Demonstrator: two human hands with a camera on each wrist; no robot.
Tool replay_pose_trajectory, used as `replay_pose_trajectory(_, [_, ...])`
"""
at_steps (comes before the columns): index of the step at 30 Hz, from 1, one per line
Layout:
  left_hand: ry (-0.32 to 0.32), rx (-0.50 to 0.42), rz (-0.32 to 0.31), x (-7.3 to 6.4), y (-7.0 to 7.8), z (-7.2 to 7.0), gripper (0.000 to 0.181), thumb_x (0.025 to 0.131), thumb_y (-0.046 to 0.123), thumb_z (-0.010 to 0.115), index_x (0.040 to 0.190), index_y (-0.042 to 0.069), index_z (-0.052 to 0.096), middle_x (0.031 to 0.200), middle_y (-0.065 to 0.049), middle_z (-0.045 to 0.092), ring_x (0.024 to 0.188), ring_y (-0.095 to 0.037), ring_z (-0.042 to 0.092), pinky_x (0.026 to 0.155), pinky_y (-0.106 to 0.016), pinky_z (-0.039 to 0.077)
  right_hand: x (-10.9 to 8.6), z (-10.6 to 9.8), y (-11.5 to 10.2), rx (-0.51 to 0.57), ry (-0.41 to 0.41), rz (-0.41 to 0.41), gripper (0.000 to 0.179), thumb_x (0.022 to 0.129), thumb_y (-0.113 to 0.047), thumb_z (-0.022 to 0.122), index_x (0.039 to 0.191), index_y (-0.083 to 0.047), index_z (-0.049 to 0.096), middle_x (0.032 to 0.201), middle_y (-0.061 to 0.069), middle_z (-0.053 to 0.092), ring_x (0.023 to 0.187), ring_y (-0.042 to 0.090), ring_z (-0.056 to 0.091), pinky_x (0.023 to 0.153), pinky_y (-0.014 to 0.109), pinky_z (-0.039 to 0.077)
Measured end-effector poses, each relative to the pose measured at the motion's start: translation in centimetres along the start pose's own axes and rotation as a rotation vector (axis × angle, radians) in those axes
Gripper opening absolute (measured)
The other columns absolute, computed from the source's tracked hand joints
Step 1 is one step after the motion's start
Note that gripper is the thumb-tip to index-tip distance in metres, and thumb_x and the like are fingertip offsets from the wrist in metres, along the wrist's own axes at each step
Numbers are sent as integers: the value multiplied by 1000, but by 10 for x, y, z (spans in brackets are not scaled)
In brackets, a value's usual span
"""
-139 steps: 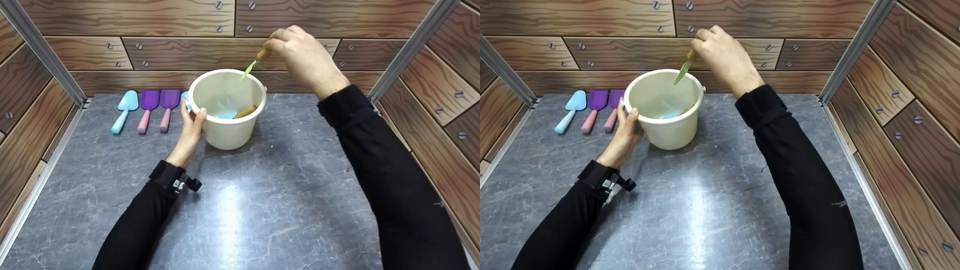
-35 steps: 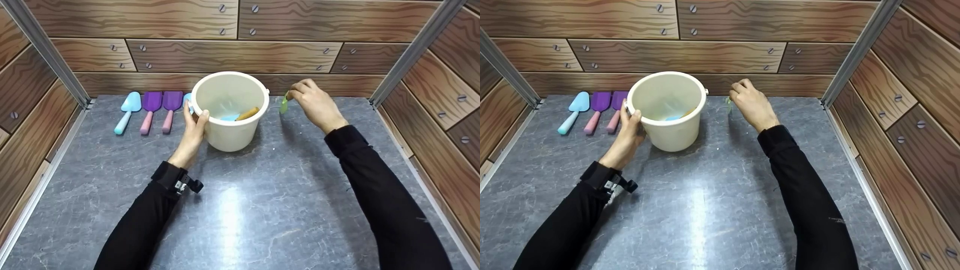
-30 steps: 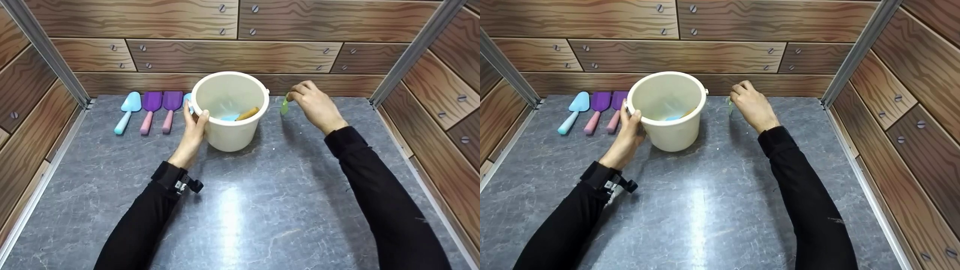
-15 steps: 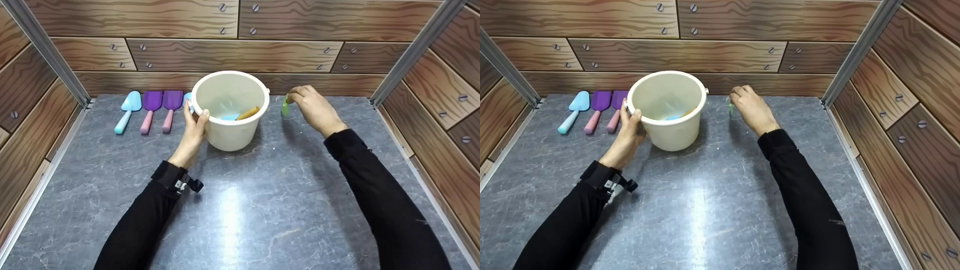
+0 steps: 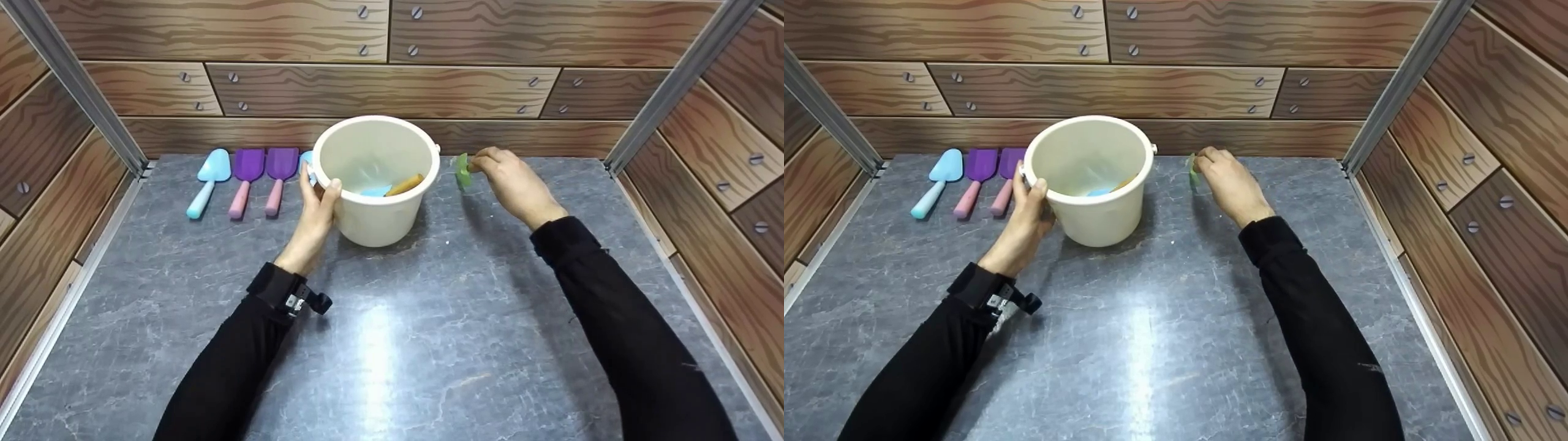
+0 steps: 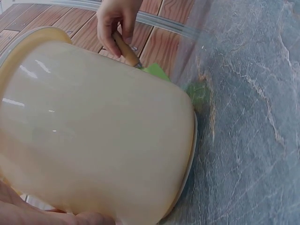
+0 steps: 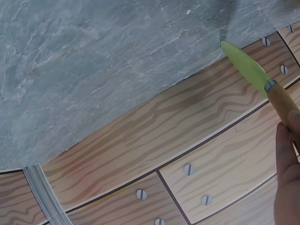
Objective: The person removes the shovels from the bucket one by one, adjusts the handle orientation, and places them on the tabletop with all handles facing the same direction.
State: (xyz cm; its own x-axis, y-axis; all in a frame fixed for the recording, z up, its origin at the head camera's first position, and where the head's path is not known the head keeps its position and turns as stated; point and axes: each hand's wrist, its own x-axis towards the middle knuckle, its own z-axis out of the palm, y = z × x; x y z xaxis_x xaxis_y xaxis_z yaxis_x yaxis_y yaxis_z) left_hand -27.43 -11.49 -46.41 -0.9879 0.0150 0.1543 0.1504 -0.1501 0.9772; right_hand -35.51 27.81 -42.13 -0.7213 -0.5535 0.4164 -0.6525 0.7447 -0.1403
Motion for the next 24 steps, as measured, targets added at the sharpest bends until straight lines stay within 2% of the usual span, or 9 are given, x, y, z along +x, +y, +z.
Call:
replay_pose_trajectory(12, [7,-31,-15,-1,1,2,111,112,41,58,186,22,-22,198,-26,-3,187,-38,9,155,-55,14,-4,8,-4,33,-54,29,27,115,10,60,137,11,76,144,30,77,134,50,76,119,59,65])
replay_pose_trajectory(20, [2,6,-2,-2,1,0,120,108,54,63,186,20,-22,198,-27,-5,187,-40,7,155,-55,13,-7,19,-8,37,-70,29,27,115,10,59,135,11,76,140,30,79,133,51,77,118,62,65])
replay_pose_trajectory(24, [2,13,-2,-1,0,-1,128,105,63,67,186,19,-22,198,-28,-3,187,-40,8,155,-55,14,-7,25,-10,68,-88,46,29,114,10,62,139,12,74,144,32,78,137,53,76,121,63,64])
